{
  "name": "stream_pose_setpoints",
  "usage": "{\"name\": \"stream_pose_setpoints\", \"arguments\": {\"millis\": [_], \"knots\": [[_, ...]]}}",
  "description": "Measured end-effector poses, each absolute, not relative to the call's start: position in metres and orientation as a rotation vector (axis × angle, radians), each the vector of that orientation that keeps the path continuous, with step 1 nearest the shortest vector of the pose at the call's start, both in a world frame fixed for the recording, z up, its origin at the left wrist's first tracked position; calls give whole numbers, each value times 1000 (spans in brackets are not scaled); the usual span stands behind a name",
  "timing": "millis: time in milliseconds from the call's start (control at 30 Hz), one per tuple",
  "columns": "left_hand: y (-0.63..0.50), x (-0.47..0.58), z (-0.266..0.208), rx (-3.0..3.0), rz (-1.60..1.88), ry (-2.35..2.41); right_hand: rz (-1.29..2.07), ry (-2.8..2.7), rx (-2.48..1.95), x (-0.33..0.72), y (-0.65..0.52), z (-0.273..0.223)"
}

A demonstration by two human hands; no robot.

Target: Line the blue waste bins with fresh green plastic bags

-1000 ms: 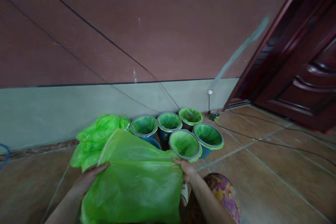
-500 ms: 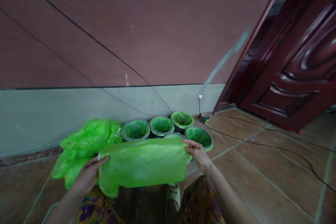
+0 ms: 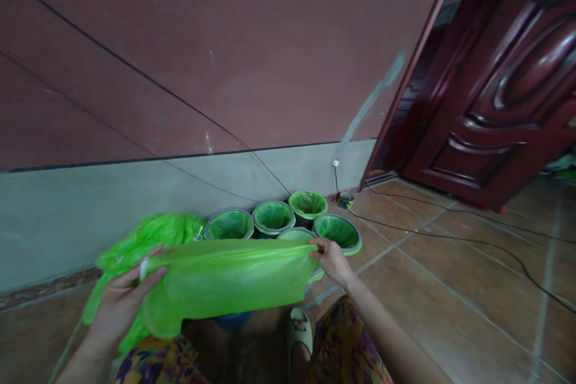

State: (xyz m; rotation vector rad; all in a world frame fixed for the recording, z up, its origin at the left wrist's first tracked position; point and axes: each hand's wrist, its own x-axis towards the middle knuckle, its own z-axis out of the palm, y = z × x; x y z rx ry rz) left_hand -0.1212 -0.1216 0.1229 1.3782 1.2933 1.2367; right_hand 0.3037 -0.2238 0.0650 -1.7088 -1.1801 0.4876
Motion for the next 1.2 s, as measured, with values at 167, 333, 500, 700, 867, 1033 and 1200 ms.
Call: {"name": "stream_pose_setpoints", "arguments": {"millis": [167,333,500,700,867,1033,1200], "knots": [[-119,-115,124,1299,1191,1332,303,-1158,-1636,304,-226,68],[-128,-100,129,1242,1049,1214,542,-812,-1400,301,-220,62],[-140,-91,134,1272,882,1121,432,-770,-1450,303,-217,62],[-151,-91,137,1219,789,998,44,-1001,-1684,306,-221,80],[-155,-94,147,1163,781,962,-85,-1056,-1753,312,-225,86],[-147,-95,150,1204,870,990,-98,-1018,-1785,317,-225,89],[-139,-91,135,1117,923,1007,-83,-1003,-1777,318,-220,78]]}}
